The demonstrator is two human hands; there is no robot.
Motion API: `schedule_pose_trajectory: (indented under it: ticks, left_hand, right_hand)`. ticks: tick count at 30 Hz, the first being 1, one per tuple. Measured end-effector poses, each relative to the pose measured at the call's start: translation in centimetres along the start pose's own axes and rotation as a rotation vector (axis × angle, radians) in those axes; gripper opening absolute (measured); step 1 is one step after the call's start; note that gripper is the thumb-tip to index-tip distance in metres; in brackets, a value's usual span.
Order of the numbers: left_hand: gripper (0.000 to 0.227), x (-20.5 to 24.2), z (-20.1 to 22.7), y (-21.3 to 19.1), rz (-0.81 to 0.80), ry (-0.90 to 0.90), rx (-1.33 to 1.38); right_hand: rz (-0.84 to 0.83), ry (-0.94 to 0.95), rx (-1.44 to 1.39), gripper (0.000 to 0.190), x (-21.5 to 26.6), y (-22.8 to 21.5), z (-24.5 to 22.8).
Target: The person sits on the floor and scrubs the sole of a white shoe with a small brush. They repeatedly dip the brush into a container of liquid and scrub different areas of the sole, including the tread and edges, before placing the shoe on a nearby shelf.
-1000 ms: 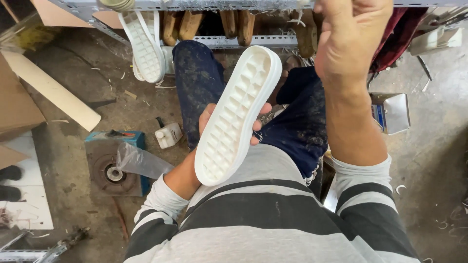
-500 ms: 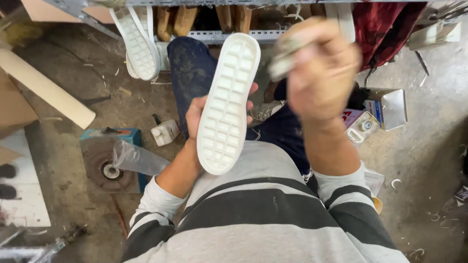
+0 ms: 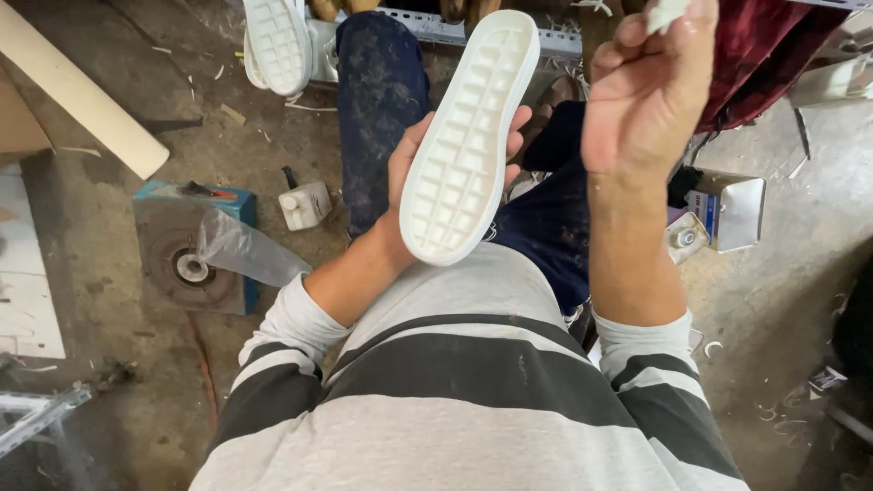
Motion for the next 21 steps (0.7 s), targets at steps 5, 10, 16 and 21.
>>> schedule_pose_trajectory:
  ticks: [5,10,16,21]
  left_hand:
    - [0.071,-0.6,1.0,-1.0,0.102,0.087,-0.274]
    - [0.071,0.6,5.7,-1.3,0.0,0.221,-0.494]
    - [0.061,7.9,22.3,-1.1,0.524,0.451,-1.028]
    - [0.058,11.6,43.9,-7.3,0.791,0.498,-1.457]
  right_hand:
    - [-0.139,-0.02,0.183,0.017,4.0,5.8,2.9]
    - [-0.322,-0.079,0.241,0.007,6.5,6.6,3.3]
    - [-0.088,-0.216,0.521,0.006,3.6,-5.0,0.1]
    - [0.272,-0.123,0.753,0.003,4.0,-14.9,-1.0]
Point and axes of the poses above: each hand's wrist, its own x-axis away from the middle knuckle, its own y-axis out of the palm, z = x × y, the point moved 7 cm from there along -x, towards the middle knuckle, and after that the axes turned 8 degrees about -z, right-handed, at the moved point
